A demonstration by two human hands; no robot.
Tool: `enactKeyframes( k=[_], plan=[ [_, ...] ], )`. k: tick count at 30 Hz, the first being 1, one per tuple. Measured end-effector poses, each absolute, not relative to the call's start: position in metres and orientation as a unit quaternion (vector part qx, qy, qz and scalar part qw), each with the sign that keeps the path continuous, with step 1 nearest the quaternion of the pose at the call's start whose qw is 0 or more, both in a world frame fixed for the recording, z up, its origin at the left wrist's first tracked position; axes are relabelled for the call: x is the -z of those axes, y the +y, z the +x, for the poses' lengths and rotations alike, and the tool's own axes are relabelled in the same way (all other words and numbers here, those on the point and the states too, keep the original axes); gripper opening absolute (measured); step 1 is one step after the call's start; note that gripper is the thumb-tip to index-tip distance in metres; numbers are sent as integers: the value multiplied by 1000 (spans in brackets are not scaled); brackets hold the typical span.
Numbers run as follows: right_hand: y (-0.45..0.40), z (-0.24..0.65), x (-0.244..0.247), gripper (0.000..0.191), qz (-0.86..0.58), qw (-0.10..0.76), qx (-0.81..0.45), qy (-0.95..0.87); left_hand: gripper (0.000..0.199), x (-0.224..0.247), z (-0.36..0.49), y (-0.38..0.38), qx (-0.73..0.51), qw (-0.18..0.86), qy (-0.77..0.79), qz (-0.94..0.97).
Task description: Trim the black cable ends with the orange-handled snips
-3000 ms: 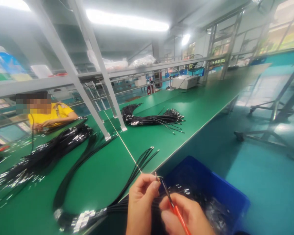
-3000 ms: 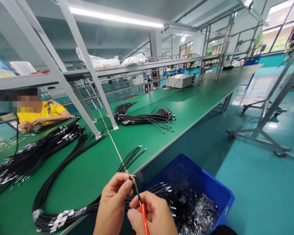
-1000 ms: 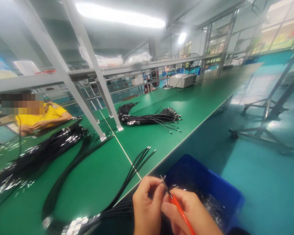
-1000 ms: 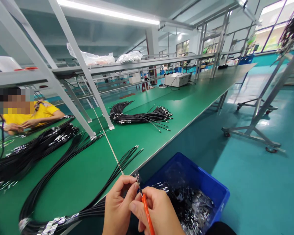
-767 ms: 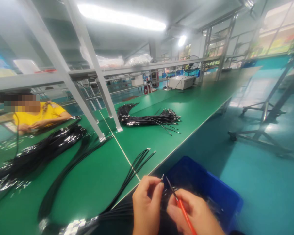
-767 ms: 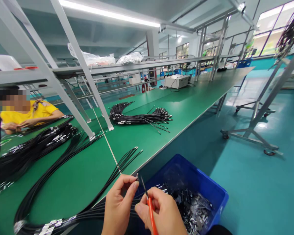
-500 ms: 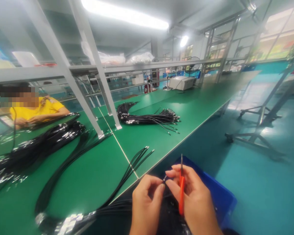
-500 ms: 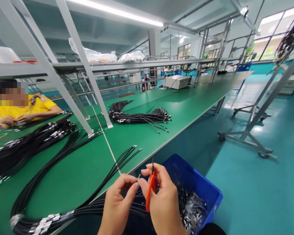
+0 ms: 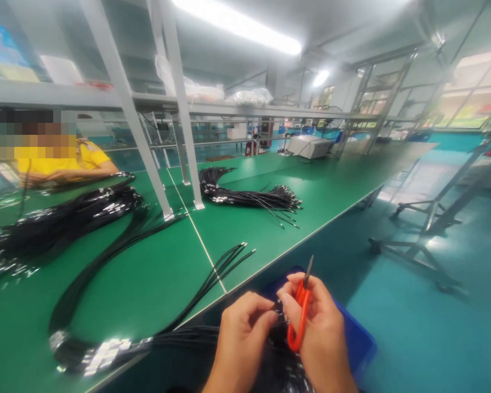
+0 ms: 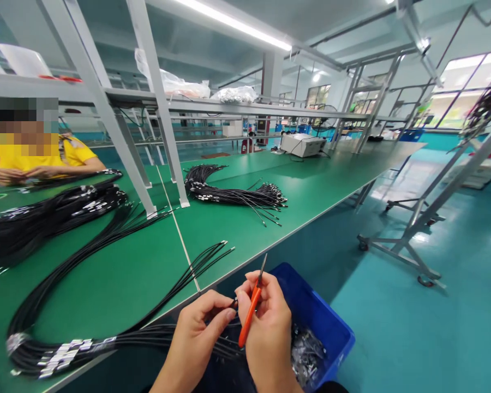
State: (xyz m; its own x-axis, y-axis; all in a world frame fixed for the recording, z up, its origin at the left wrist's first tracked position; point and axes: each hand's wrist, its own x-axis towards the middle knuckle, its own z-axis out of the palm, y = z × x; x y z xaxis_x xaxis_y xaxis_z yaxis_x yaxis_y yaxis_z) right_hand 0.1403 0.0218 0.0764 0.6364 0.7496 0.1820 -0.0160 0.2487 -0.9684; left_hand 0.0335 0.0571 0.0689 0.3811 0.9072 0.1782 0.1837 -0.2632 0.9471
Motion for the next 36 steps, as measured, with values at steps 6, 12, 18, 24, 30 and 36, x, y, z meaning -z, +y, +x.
enactKeyframes(
  k=[6,12,18,24,30,36],
  plan=[
    [19,132,-71,23,-546,710,-330,-299,16,-65,33,54,-431,408,386,706],
    [18,127,-58,33,-492,735,-396,-246,18,-75,34,55,-431,470,409,653],
    [15,128,-68,32,-470,749,-418,-210,6,-74,27,60,-401,557,385,618],
    [14,134,-81,30,-452,751,-448,-177,10,-72,23,62,-394,556,385,622],
    [15,132,-84,31,-437,753,-467,-154,13,-80,27,55,-397,491,419,652],
    [12,131,-83,30,-472,739,-449,-168,16,-80,30,51,-386,429,423,698]
  ],
)
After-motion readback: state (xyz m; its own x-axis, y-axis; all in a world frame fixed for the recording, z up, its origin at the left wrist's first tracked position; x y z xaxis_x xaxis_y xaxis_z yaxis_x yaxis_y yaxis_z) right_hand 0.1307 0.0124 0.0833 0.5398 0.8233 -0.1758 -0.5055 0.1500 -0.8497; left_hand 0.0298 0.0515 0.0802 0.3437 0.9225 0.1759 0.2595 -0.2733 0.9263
